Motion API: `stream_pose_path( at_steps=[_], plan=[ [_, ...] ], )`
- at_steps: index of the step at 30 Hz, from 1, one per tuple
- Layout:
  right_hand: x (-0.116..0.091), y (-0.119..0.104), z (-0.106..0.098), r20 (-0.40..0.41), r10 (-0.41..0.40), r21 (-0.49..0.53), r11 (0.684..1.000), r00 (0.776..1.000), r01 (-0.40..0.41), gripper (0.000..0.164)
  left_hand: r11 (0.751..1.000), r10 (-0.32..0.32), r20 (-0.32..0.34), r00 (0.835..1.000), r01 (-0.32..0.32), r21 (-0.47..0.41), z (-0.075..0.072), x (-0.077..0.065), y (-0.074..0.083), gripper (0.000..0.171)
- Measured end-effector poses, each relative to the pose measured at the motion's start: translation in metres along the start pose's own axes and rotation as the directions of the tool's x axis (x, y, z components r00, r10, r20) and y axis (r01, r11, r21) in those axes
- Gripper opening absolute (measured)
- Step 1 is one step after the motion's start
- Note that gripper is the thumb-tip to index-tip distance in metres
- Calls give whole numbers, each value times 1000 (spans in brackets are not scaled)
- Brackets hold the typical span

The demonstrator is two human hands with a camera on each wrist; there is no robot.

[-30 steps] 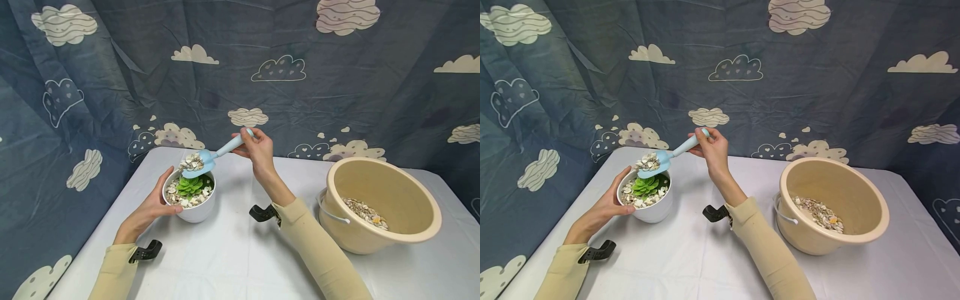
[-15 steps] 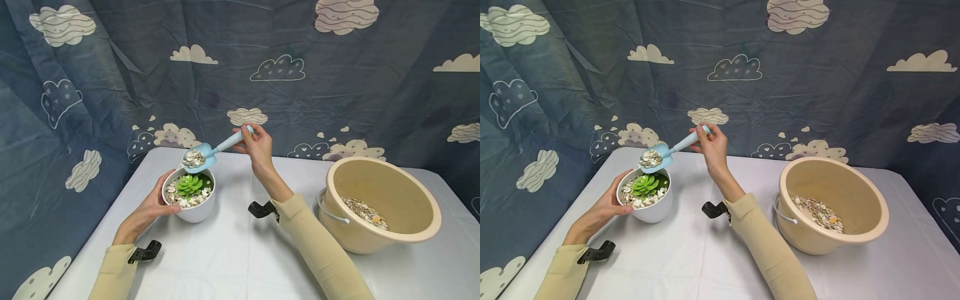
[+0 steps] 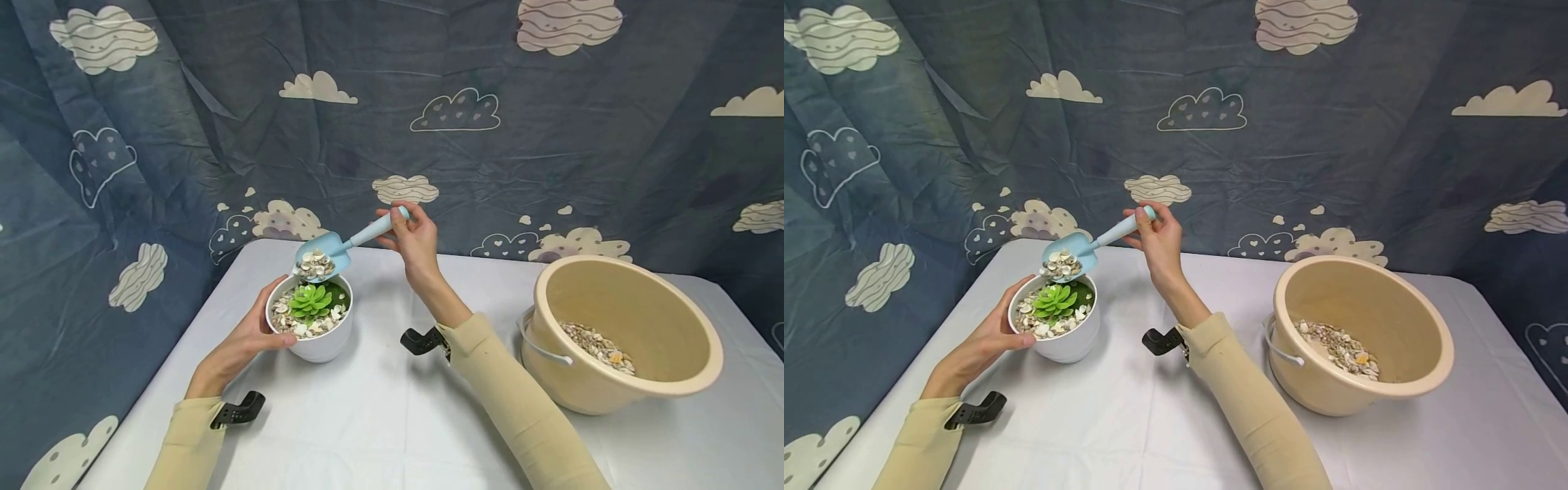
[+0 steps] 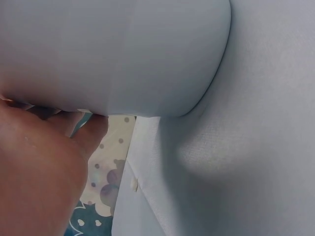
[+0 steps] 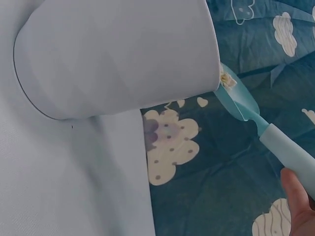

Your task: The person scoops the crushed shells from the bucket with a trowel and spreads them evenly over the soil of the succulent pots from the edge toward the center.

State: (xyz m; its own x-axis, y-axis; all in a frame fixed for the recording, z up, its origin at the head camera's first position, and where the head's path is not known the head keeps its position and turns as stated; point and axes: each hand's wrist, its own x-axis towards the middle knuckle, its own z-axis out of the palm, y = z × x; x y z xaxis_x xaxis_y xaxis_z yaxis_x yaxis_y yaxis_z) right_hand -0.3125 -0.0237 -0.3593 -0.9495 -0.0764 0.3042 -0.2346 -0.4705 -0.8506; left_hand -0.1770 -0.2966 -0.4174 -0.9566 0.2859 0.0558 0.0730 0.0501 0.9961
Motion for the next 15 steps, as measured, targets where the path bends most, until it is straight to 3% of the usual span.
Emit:
stream_pose_path(
  at_steps=[15],
  plan=[
    [0,8,9,20,-34,27,999,999,34,29,1000,18,0,1000,-18,7,-1,0,0,96]
  ],
)
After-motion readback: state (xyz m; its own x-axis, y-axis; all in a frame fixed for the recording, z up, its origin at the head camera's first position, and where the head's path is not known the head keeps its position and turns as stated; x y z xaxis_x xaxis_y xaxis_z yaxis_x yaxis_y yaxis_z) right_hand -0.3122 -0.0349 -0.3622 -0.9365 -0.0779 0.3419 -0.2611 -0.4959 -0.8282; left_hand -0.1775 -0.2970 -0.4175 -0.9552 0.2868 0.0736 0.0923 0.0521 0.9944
